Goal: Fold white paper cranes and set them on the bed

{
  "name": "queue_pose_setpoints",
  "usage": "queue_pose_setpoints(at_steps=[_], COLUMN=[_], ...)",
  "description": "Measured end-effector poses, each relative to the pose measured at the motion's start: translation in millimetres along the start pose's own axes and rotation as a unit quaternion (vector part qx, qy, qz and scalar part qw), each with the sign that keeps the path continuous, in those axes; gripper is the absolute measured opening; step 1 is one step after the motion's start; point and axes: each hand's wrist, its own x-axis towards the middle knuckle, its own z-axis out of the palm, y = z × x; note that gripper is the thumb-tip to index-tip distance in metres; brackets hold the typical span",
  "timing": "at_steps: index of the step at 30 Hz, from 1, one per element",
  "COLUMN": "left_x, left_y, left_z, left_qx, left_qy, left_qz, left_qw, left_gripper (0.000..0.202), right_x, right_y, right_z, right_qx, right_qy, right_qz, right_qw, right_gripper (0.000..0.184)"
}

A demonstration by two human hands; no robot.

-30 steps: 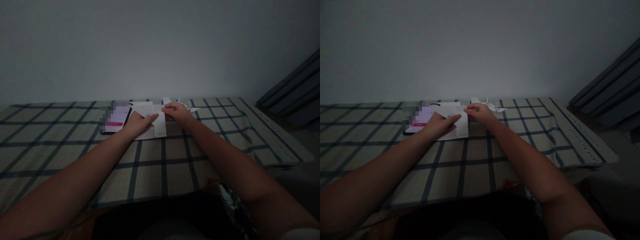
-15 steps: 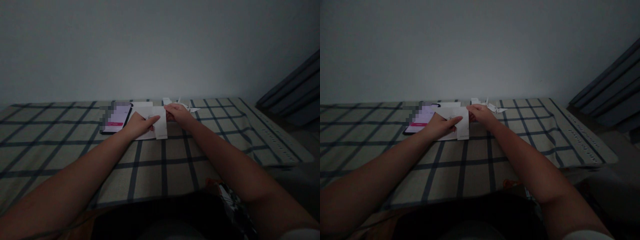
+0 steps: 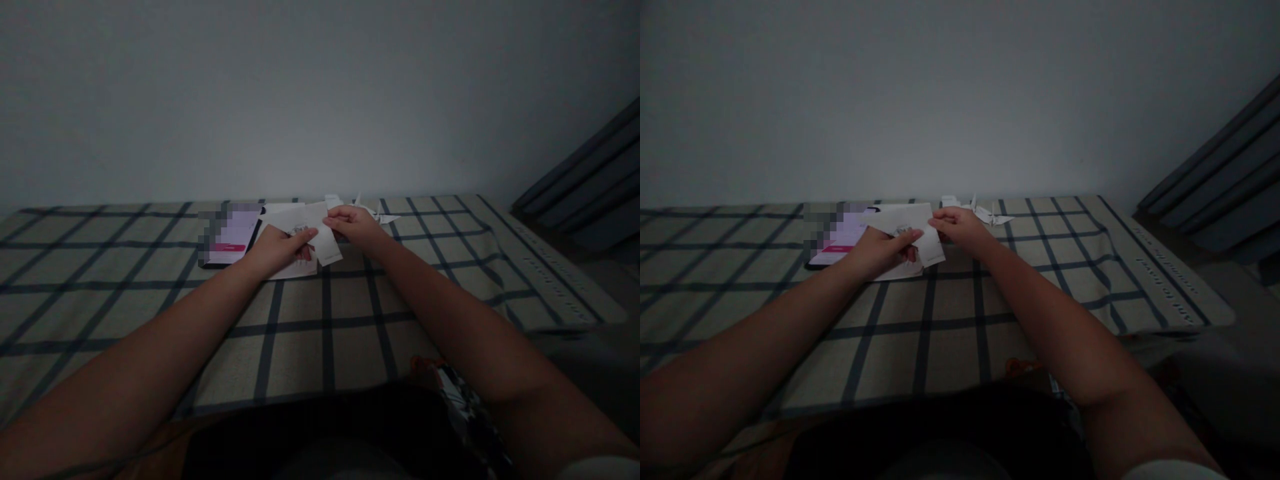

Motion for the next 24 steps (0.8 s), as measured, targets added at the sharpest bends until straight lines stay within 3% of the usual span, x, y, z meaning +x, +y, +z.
queue_pose_setpoints(at_steps=[4,14,24], left_x=[0.0,1.3,0.3], left_y=[0.3,-1.2,-2.2], left_z=[0.0,0.8,2.9], left_qx=[0.001,-0.009,-0.03], left_qy=[0.035,0.035,0.019], left_qz=[0.002,-0.003,-0.013], left_qw=[0.999,0.999,0.999], left_gripper=[0.035,0.034,0.033], right_x=[1.0,-1.0,-1.4], right_y=[1.3,-7.7,-3.4], right_z=[2.0,7.3,1.2], right_qx=[0.025,0.061,-0.033], right_qy=[-0.001,0.017,0.004], right_qz=[0.027,0.091,-0.003], right_qw=[0.999,0.994,0.999], right_gripper=[0.016,0.008,0.015])
